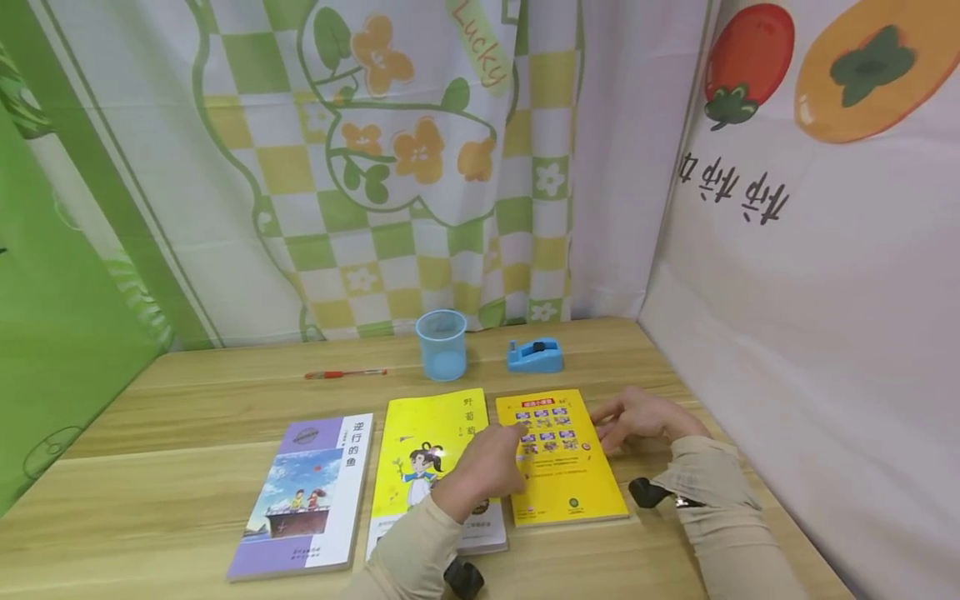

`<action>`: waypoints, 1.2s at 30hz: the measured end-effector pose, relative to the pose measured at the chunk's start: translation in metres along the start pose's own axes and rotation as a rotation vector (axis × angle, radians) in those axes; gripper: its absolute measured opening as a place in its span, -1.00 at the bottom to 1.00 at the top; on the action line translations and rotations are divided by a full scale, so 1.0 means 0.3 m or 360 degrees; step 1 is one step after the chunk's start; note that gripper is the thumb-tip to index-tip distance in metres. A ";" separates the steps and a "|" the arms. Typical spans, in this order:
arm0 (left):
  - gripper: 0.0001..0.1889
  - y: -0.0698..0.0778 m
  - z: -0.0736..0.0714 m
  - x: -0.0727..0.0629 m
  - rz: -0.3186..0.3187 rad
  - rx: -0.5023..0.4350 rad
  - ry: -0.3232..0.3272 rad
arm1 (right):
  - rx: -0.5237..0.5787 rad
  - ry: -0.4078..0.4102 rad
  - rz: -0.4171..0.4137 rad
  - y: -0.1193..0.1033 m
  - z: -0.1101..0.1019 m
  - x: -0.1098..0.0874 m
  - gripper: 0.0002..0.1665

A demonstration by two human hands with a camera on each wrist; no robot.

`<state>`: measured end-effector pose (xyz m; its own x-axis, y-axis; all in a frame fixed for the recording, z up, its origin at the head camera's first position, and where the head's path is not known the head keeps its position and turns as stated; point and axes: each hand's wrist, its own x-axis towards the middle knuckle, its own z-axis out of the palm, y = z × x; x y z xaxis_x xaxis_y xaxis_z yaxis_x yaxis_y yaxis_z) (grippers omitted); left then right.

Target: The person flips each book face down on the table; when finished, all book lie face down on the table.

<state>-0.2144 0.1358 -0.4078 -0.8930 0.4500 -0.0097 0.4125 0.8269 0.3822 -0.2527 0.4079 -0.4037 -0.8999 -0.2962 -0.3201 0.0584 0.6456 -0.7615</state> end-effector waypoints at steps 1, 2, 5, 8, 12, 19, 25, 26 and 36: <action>-0.34 -0.001 0.000 -0.001 0.0003 -0.0002 0.0007 | 0.0040 -0.0015 0.0001 0.000 -0.001 0.002 -0.25; -0.39 -0.002 -0.002 -0.001 0.0004 -0.0004 0.0010 | 0.0071 -0.0038 -0.0015 0.002 -0.004 0.003 -0.24; -0.47 -0.002 -0.005 -0.002 0.0003 -0.0026 -0.0004 | 0.0173 -0.0109 -0.0044 0.006 -0.014 -0.002 -0.21; -0.39 -0.002 -0.007 0.001 0.0003 -0.0047 -0.0031 | 0.0252 -0.0167 -0.0123 0.009 -0.030 -0.011 -0.17; -0.18 -0.006 -0.006 0.009 -0.0011 -0.0138 -0.0076 | 0.0356 -0.0187 -0.0256 0.005 -0.055 -0.027 -0.12; -0.03 -0.018 -0.005 0.014 -0.0033 -0.0434 -0.0146 | 0.0563 -0.0296 -0.0522 0.002 -0.078 -0.041 -0.21; 0.00 -0.012 0.001 0.009 0.0050 -0.0696 -0.0189 | 0.0626 -0.0440 -0.0727 -0.001 -0.069 -0.035 -0.14; 0.01 -0.010 0.001 0.008 0.0051 -0.0730 -0.0194 | 0.0630 -0.0466 -0.0749 -0.006 -0.067 -0.036 -0.13; -0.01 0.005 -0.005 0.008 -0.0029 -0.1329 -0.0271 | 0.0497 -0.0469 -0.0765 -0.065 -0.048 -0.051 -0.11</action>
<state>-0.2161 0.1375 -0.4059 -0.8314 0.5389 -0.1356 0.0705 0.3442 0.9362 -0.2464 0.4100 -0.3760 -0.7032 -0.7110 -0.0097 -0.1588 0.1703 -0.9725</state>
